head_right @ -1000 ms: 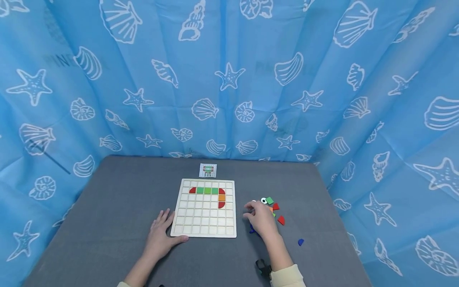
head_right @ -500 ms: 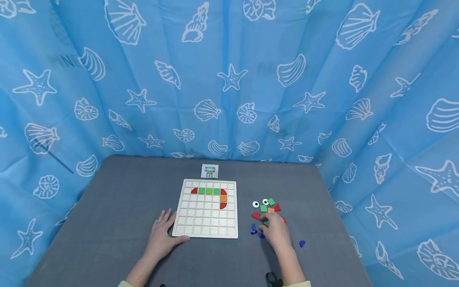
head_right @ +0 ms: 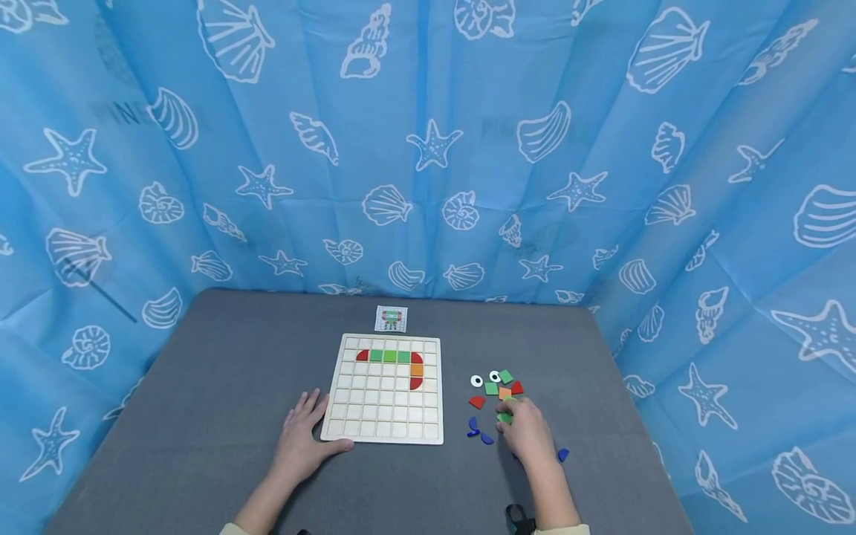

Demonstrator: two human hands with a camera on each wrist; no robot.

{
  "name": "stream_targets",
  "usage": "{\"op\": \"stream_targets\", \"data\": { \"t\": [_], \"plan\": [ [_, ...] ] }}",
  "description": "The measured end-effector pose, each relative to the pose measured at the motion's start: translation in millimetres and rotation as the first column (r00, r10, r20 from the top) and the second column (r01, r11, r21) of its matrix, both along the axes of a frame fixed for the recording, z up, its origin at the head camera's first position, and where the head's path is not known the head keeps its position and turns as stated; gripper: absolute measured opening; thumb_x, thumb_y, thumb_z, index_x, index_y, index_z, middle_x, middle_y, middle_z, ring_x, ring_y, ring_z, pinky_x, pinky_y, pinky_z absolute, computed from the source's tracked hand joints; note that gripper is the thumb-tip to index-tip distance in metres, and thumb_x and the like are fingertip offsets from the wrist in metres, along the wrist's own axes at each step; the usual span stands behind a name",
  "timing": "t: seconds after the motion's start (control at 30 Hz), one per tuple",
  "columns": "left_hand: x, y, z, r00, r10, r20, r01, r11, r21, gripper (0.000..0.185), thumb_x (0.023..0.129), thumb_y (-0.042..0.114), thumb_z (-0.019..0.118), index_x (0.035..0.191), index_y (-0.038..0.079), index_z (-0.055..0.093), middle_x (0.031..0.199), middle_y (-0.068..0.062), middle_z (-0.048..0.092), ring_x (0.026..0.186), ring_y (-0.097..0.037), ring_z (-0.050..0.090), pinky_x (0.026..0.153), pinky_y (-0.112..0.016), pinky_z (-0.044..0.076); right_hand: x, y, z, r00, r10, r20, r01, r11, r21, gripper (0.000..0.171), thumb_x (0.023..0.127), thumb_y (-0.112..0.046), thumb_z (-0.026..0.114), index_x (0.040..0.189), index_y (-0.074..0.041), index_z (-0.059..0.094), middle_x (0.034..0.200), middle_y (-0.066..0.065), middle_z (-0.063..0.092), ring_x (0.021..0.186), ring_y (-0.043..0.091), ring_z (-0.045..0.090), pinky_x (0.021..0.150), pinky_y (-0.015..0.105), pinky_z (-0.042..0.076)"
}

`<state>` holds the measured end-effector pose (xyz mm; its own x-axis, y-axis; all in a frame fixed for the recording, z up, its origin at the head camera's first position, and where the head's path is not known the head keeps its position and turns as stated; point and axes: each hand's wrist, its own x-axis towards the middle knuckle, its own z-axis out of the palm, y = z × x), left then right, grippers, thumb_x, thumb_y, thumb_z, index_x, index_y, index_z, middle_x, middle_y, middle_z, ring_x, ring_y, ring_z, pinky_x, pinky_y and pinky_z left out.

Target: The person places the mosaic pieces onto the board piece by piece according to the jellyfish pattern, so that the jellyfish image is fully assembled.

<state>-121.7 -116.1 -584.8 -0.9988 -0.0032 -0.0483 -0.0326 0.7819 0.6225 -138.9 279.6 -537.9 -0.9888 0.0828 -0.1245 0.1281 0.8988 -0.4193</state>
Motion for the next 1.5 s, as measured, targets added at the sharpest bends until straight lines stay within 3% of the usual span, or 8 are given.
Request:
{"op": "stream_targets", "data": {
  "t": [0.2,0.37,0.7,1.1,1.5],
  "plan": [
    [-1.0,0.5,0.4,1.000,-0.002,-0.001,0.002,1.000,-0.004,0.118,0.063,0.068,0.084,0.152,0.001,0.044,0.162,-0.021,0.033,0.153,-0.041,0.021,0.123,-0.059,0.020,-3.0,3.8,0.5,0.998,-0.045,0.032,0.046,0.998,-0.048,0.030,0.084,-0.007,0.081,0.112,-0.001,0.073,0.104,0.012,0.066,0.089,0.025,0.064,0.079,0.049,0.055],
    [-2.3,-0.1,0.0,1.000,0.001,-0.001,-0.001,1.000,0.007,0.117,0.063,0.067,0.084,0.152,0.001,0.044,0.162,-0.022,0.033,0.153,-0.041,0.020,0.123,-0.059,0.020,-4.8,5.1,1.1,0.999,-0.030,0.019,0.030,0.998,-0.048,0.029,0.084,-0.004,0.080,0.111,0.001,0.073,0.101,0.012,0.069,0.081,0.020,0.065,0.071,0.043,0.057],
    [-2.7,-0.7,0.4,1.000,-0.003,-0.007,0.003,1.000,0.006,0.118,0.063,0.067,0.084,0.152,0.002,0.044,0.162,-0.021,0.032,0.154,-0.041,0.020,0.123,-0.060,0.020,-4.2,8.0,3.2,0.999,-0.028,0.026,0.029,0.999,-0.020,0.025,0.083,-0.008,0.081,0.104,0.002,0.071,0.096,0.012,0.066,0.085,0.024,0.065,0.075,0.047,0.056],
    [-1.4,-2.1,-1.1,1.000,-0.007,-0.001,0.007,1.000,0.000,0.117,0.063,0.066,0.084,0.152,0.002,0.044,0.162,-0.022,0.033,0.153,-0.042,0.020,0.123,-0.060,0.020,-16.0,-17.6,23.7,0.987,0.085,-0.133,-0.093,0.994,-0.049,0.025,0.089,-0.008,0.076,0.114,-0.003,0.073,0.103,0.011,0.064,0.076,0.015,0.056,0.064,0.032,0.049],
    [-0.3,-2.4,-3.6,1.000,-0.004,-0.019,0.004,1.000,-0.022,0.118,0.062,0.067,0.084,0.151,0.001,0.045,0.161,-0.023,0.035,0.152,-0.043,0.022,0.122,-0.061,0.022,-35.8,-56.1,31.2,0.977,0.135,-0.168,-0.143,0.989,-0.041,0.024,0.087,-0.009,0.079,0.110,-0.006,0.075,0.106,0.010,0.066,0.081,0.017,0.059,0.072,0.037,0.055]
  ]
}}
